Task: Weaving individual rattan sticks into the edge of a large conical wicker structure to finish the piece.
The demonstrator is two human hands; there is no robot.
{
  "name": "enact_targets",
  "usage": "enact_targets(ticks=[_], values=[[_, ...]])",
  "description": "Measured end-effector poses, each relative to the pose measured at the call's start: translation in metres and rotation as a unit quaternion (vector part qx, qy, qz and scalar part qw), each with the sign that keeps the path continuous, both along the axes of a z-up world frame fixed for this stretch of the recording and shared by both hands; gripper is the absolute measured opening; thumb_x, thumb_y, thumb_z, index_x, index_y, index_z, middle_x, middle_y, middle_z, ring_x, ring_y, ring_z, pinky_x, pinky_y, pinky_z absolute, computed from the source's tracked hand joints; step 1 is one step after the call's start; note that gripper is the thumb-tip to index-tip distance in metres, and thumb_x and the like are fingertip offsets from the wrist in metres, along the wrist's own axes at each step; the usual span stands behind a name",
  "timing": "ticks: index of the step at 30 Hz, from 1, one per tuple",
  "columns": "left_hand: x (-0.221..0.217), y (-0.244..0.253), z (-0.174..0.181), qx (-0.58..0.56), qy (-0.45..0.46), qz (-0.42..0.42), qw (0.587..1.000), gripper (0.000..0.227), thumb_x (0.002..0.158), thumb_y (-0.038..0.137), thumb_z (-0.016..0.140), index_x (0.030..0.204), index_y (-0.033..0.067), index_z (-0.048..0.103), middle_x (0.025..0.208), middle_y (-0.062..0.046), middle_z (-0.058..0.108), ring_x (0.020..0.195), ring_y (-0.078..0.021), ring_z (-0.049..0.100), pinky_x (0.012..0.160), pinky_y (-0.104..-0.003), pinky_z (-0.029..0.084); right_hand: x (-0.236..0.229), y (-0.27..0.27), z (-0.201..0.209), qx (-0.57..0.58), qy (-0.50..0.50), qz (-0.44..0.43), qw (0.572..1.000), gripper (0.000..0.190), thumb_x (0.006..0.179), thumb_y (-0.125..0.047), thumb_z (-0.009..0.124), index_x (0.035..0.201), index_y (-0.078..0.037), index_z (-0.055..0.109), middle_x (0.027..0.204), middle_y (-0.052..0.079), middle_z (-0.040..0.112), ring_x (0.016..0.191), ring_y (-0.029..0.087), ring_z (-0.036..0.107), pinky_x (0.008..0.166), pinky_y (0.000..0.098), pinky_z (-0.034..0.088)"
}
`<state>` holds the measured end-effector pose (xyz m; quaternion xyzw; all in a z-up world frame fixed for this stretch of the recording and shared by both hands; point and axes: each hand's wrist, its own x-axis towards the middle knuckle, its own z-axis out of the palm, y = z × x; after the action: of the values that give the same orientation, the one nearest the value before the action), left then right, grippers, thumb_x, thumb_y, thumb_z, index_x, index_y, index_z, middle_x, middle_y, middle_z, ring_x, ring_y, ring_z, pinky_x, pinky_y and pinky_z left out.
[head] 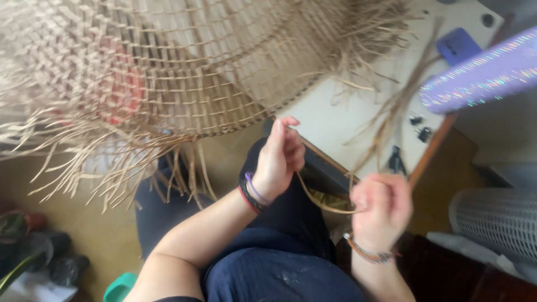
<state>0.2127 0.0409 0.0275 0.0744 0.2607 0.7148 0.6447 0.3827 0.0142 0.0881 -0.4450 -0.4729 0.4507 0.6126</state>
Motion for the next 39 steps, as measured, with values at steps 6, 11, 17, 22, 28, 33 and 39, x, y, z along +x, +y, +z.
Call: enact_targets(ticks=[6,11,17,22,28,33,39], values=[[-0.033,-0.059,0.006,0.089,0.187,0.065,0.976,0.043,0.114,0.028,0.033,0.136,-0.0012,0.056,0.127,-0.021,0.067,0.115,-0.0257,0.069,0.083,-0.025,0.048,-0.068,-0.009,-0.069,0.058,-0.213,0.181,0.958,0.007,0.101,-0.004,0.061,0.099,0.001,0.066,0.057,0.008,0.06,0.05,0.014,0.06,0.049,0.027,0.051],[-0.051,-0.083,-0.016,0.095,0.1,0.11,0.984,0.036,0.115,0.024,0.034,0.121,-0.0051,0.055,0.112,-0.026,0.068,0.098,-0.0318,0.074,0.079,-0.035,0.06,-0.104,-0.028,-0.072,0.089,-0.274,0.238,0.927,0.009,0.101,-0.01,0.062,0.102,-0.003,0.068,0.059,0.01,0.067,0.052,0.019,0.066,0.05,0.0308,0.055],[-0.082,-0.093,-0.01,0.088,0.022,0.195,0.977,0.039,0.117,0.026,0.032,0.086,0.0068,0.047,0.082,-0.02,0.064,0.079,-0.0308,0.072,0.071,-0.03,0.059,-0.116,-0.045,-0.073,-0.038,-0.235,0.342,0.909,0.023,0.106,-0.016,0.047,0.099,-0.005,0.067,0.051,0.006,0.061,0.042,0.013,0.059,0.042,0.0281,0.05],[-0.077,-0.085,-0.018,0.043,0.007,0.215,0.976,0.035,0.117,0.033,0.031,0.09,0.016,0.044,0.092,-0.012,0.07,0.068,-0.0177,0.07,0.057,-0.02,0.051,-0.107,-0.044,-0.078,0.016,-0.347,0.407,0.845,0.025,0.105,-0.009,0.052,0.101,-0.005,0.076,0.069,0.009,0.061,0.058,0.016,0.058,0.058,0.0309,0.051],[-0.068,-0.071,-0.031,0.092,-0.029,0.211,0.973,0.035,0.119,0.029,0.031,0.09,0.0138,0.044,0.094,-0.019,0.069,0.061,-0.0157,0.064,0.051,-0.02,0.046,-0.097,-0.043,-0.076,0.002,-0.405,0.393,0.826,0.027,0.104,-0.004,0.051,0.087,-0.009,0.072,0.069,0.006,0.065,0.067,0.023,0.064,0.072,0.0371,0.054],[-0.083,-0.07,-0.069,0.027,0.103,0.165,0.981,0.044,0.115,0.045,0.034,0.105,0.0116,0.061,0.116,-0.017,0.071,0.093,-0.0219,0.072,0.078,-0.028,0.049,-0.081,-0.038,-0.073,0.044,-0.459,0.307,0.833,0.028,0.11,-0.019,0.049,0.093,-0.013,0.071,0.066,0.005,0.063,0.062,0.022,0.063,0.063,0.0335,0.053],[-0.107,-0.06,-0.177,-0.229,0.4,0.114,0.88,0.041,0.098,0.036,0.043,0.116,0.0067,0.064,0.137,-0.016,0.059,0.138,-0.0272,0.043,0.121,-0.042,0.025,-0.082,-0.024,-0.036,0.272,-0.58,0.181,0.746,0.028,0.107,0.003,0.066,0.132,-0.004,0.076,0.095,0.009,0.054,0.075,0.022,0.058,0.059,0.0328,0.046]])
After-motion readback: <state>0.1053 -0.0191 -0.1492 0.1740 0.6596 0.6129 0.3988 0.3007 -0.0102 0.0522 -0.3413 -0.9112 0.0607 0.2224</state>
